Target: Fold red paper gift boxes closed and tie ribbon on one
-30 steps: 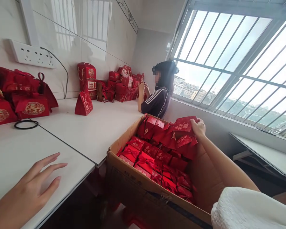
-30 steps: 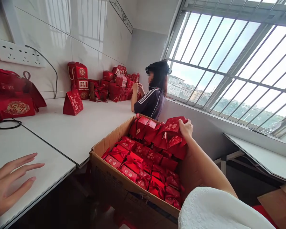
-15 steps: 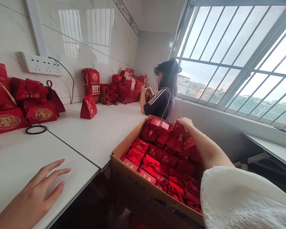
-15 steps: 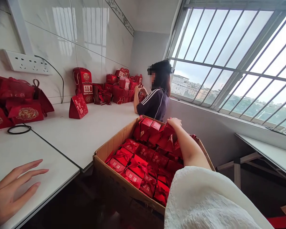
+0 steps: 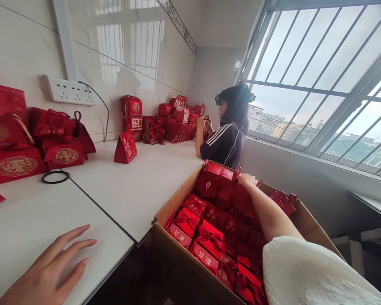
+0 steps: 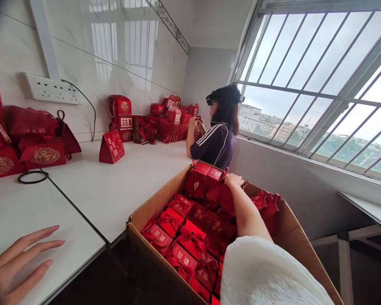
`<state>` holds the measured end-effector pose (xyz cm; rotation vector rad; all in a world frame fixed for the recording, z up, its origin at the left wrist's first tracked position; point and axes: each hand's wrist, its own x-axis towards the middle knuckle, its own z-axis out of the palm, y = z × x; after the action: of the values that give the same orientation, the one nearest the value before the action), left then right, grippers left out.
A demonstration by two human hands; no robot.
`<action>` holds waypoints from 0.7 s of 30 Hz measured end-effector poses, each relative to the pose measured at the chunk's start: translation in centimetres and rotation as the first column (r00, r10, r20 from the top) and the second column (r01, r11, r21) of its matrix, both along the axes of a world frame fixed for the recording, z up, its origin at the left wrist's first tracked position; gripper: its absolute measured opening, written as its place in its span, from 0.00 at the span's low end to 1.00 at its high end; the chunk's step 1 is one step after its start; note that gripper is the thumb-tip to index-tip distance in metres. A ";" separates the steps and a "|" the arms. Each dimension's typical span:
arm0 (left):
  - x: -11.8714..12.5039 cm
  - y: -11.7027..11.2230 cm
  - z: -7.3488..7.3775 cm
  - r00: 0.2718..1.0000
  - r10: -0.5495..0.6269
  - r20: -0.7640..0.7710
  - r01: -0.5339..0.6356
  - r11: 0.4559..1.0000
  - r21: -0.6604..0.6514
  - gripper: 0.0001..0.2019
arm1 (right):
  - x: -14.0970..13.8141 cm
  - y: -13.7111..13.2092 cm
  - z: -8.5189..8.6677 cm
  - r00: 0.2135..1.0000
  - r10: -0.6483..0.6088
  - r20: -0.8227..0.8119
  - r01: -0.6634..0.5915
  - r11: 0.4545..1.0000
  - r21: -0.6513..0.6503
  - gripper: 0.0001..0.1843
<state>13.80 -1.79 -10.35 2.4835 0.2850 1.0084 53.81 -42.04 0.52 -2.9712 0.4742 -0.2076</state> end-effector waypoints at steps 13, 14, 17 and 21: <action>-2.1 -2.5 2.5 0.997 -0.010 -0.083 0.013 1.000 0.026 0.14 | -8.7 27.0 4.6 0.541 0.823 0.175 -0.838 0.508 0.201 0.12; -2.3 -2.6 2.7 0.997 -0.012 -0.073 0.014 1.000 0.023 0.14 | -9.9 29.9 3.8 0.479 0.859 0.182 -0.868 0.434 0.241 0.15; -3.0 -2.2 3.0 0.996 -0.042 -0.083 0.046 0.998 0.045 0.14 | -12.7 37.2 1.8 0.364 0.908 0.207 -0.890 0.273 0.366 0.22; -3.5 -0.9 3.1 0.991 -0.032 -0.133 0.048 0.992 0.113 0.16 | -14.3 42.3 0.9 0.344 0.892 0.294 -0.817 0.130 0.562 0.21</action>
<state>10.32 -2.70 -7.28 2.6550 0.2216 0.8703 39.51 0.24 1.41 -2.0439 -1.0521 0.2317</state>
